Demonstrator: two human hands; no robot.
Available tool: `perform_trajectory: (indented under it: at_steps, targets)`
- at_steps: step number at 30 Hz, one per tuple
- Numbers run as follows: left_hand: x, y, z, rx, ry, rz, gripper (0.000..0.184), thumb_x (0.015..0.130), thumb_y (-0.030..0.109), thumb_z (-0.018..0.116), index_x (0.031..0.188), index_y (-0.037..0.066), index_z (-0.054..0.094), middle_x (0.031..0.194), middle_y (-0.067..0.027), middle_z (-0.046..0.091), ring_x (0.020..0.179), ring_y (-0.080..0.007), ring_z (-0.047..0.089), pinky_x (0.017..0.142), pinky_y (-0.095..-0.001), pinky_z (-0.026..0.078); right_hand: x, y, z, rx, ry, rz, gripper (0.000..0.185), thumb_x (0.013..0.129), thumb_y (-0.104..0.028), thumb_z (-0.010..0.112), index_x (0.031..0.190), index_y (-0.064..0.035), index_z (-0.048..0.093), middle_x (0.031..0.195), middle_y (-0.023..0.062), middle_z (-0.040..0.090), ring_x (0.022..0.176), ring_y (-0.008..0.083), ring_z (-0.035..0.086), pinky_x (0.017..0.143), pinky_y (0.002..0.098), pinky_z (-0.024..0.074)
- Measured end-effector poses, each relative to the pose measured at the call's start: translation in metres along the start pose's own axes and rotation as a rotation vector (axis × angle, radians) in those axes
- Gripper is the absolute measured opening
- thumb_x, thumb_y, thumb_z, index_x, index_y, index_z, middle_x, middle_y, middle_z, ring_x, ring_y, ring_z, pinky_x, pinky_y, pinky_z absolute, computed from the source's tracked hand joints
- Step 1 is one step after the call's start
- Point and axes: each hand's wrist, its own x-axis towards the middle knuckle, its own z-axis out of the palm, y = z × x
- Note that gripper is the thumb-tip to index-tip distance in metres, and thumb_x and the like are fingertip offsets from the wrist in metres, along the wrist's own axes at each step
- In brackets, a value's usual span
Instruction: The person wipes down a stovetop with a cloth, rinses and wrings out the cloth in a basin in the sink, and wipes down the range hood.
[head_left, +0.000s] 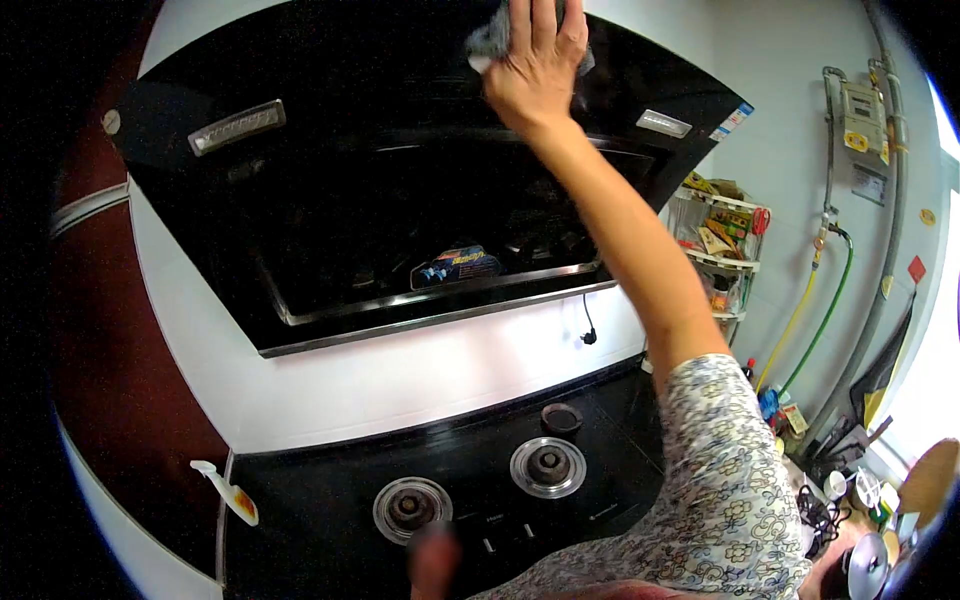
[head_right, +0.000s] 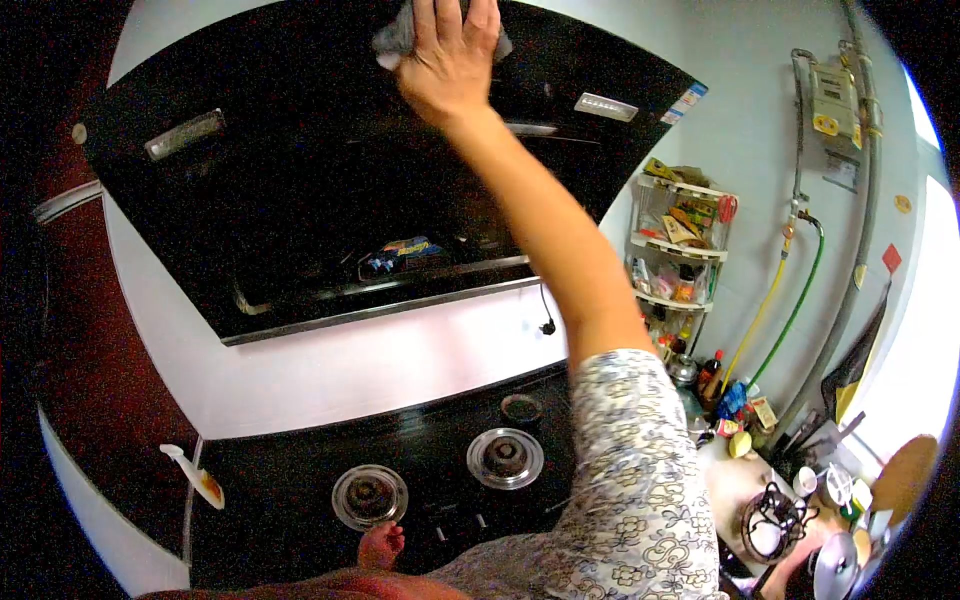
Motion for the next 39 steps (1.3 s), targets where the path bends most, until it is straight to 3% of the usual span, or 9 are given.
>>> perform_trajectory:
  at_steps: [5,8,12,15,18,23,28,34,39]
  targets:
    - [0.006,0.003,-0.037,-0.059,-0.122,-0.02,0.024,0.089,0.017,0.046,0.103,-0.002,0.05,0.09,-0.0152,0.059,0.07,-0.0221,0.057,0.06,-0.0332,0.05,-0.048,0.123,-0.016,-0.214,0.343,0.1,0.047,0.068,-0.005,0.055,0.114,-0.0016,0.045,0.108,0.0165,0.051,0.098,0.0345,0.049,0.086,0.0445,0.0377]
    - [-0.009,0.046,-0.049,0.042,-0.243,0.119,0.023,0.088,0.017,0.047,0.102,-0.002,0.051,0.089,-0.0152,0.059,0.07,-0.0221,0.057,0.061,-0.0336,0.05,-0.063,0.147,-0.002,0.162,0.43,1.121,0.046,0.082,-0.018,0.055,0.119,0.0024,0.038,0.115,0.0194,0.047,0.108,0.0303,0.042,0.097,0.0451,0.0282]
    - [-0.009,0.05,-0.064,-0.167,-0.248,0.025,0.022,0.088,0.016,0.047,0.1,-0.002,0.052,0.088,-0.0149,0.059,0.069,-0.022,0.057,0.062,-0.0343,0.051,-0.008,0.023,0.04,0.131,0.726,0.487,0.035,0.078,-0.005,0.052,0.11,0.0026,0.042,0.11,0.0153,0.042,0.102,0.0286,0.043,0.093,0.0391,0.0317]
    - [-0.016,0.062,-0.071,-0.389,-0.272,-0.123,0.021,0.088,0.016,0.048,0.099,-0.001,0.053,0.087,-0.0146,0.059,0.067,-0.0223,0.057,0.062,-0.0346,0.052,0.041,-0.118,0.027,0.186,-0.132,0.189,0.071,0.061,0.002,0.056,0.129,-0.0086,0.038,0.127,0.0118,0.038,0.118,0.0329,0.033,0.096,0.0467,0.0287]
    - [-0.013,0.062,-0.078,-0.414,-0.173,-0.234,0.022,0.088,0.018,0.049,0.1,-0.001,0.054,0.085,-0.014,0.059,0.066,-0.0224,0.057,0.061,-0.0341,0.052,0.056,-0.156,0.032,0.297,0.049,-0.268,0.054,0.073,-0.003,0.051,0.126,-0.007,0.042,0.129,0.0157,0.036,0.118,0.0309,0.034,0.095,0.0401,0.0306]
    - [0.002,0.037,-0.112,-0.602,-0.065,-0.466,0.022,0.088,0.021,0.048,0.096,0.002,0.055,0.083,-0.0119,0.06,0.067,-0.0217,0.057,0.061,-0.0329,0.05,0.026,-0.041,0.03,-0.011,0.13,0.016,0.058,0.064,-0.001,0.058,0.12,-0.0097,0.047,0.118,0.0106,0.05,0.112,0.0303,0.043,0.095,0.0448,0.0315]
    - [-0.003,0.038,-0.145,-0.428,-0.215,-0.202,0.022,0.087,0.022,0.045,0.091,0.004,0.057,0.083,-0.0107,0.06,0.069,-0.0223,0.057,0.063,-0.0329,0.049,0.023,0.012,0.022,0.093,0.284,0.218,0.047,0.086,-0.052,0.039,0.1,-0.0093,0.054,0.103,0.0058,0.055,0.099,0.029,0.048,0.095,0.0464,0.0301]
    - [-0.016,0.052,-0.176,0.024,-0.282,0.199,0.025,0.087,0.024,0.042,0.084,0.006,0.059,0.083,-0.0092,0.06,0.072,-0.0231,0.057,0.066,-0.033,0.047,0.078,-0.166,0.066,0.054,0.291,0.171,0.04,0.067,-0.013,0.062,0.106,-0.0082,0.053,0.113,0.0123,0.049,0.113,0.0316,0.038,0.093,0.0453,0.0303]
    - [-0.037,0.153,-0.16,0.457,-0.125,0.516,0.023,0.086,0.021,0.044,0.076,0.006,0.058,0.075,-0.0104,0.058,0.066,-0.0227,0.056,0.061,-0.0333,0.046,0.121,-0.248,0.056,0.266,0.107,-0.131,0.049,0.07,-0.005,0.051,0.119,-0.003,0.045,0.116,0.0137,0.044,0.113,0.0312,0.037,0.096,0.042,0.0287]
